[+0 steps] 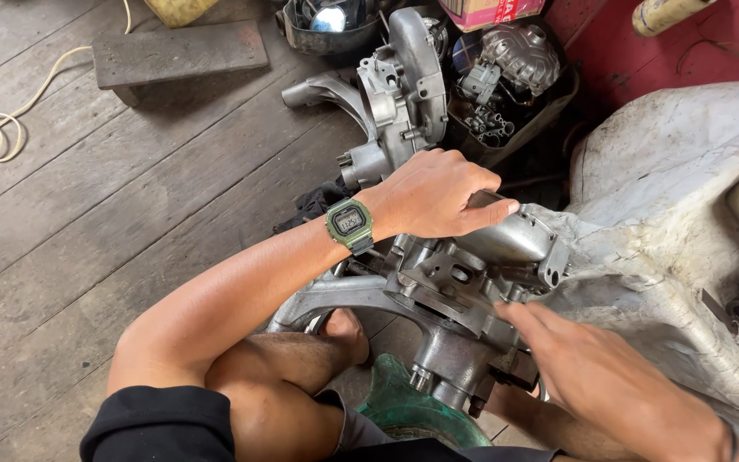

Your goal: A person is disassembling or repairing a motorcycle engine, using a small tool to manipulate internal components of the casing.

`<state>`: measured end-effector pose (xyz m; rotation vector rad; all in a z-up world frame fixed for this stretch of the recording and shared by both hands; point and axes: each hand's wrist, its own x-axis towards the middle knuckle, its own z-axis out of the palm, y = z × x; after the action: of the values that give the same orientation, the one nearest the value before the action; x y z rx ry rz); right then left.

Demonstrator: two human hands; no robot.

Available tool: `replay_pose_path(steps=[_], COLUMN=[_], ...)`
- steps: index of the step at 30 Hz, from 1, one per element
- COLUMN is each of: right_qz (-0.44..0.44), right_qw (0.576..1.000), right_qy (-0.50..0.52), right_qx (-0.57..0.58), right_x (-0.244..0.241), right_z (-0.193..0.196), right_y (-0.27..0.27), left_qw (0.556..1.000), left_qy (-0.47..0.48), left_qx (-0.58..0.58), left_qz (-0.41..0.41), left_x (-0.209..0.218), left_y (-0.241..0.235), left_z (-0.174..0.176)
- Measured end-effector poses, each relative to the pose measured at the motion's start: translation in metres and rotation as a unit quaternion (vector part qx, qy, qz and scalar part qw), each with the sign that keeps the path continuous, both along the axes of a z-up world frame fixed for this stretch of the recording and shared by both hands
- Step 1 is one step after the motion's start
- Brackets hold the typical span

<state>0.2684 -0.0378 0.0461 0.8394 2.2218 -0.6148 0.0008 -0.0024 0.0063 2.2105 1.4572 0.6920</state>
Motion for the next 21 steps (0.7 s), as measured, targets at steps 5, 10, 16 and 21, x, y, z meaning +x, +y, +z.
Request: replay_pose_path(steps=[5, 10, 16, 21], right_qz=[0.053, 0.015, 0.043, 0.052], right_qw=[0.987, 0.999, 0.993, 0.998], right_qy=[0.145, -0.034, 0.108, -0.021], right_qx=[0.036, -0.004, 0.015, 0.024], right_x=[-0.005, -0.023, -0.026, -0.030], right_z=[-0.023, 0.019, -0.006, 0.028], right_y=[-0.004, -0.006, -0.011, -0.017], left_qw=[1.000, 1.000, 1.000, 0.999], left_qy=[0.012, 0.012, 0.022, 0.037], left_qx=[0.003, -0.001, -0.018, -0.030], left_qz=[0.013, 0.010, -0.008, -0.003], left_x=[0.001, 0.001, 0.001, 0.001], left_y=[0.000, -0.001, 0.000, 0.000], left_z=[-0.001, 0.000, 0.004, 0.001])
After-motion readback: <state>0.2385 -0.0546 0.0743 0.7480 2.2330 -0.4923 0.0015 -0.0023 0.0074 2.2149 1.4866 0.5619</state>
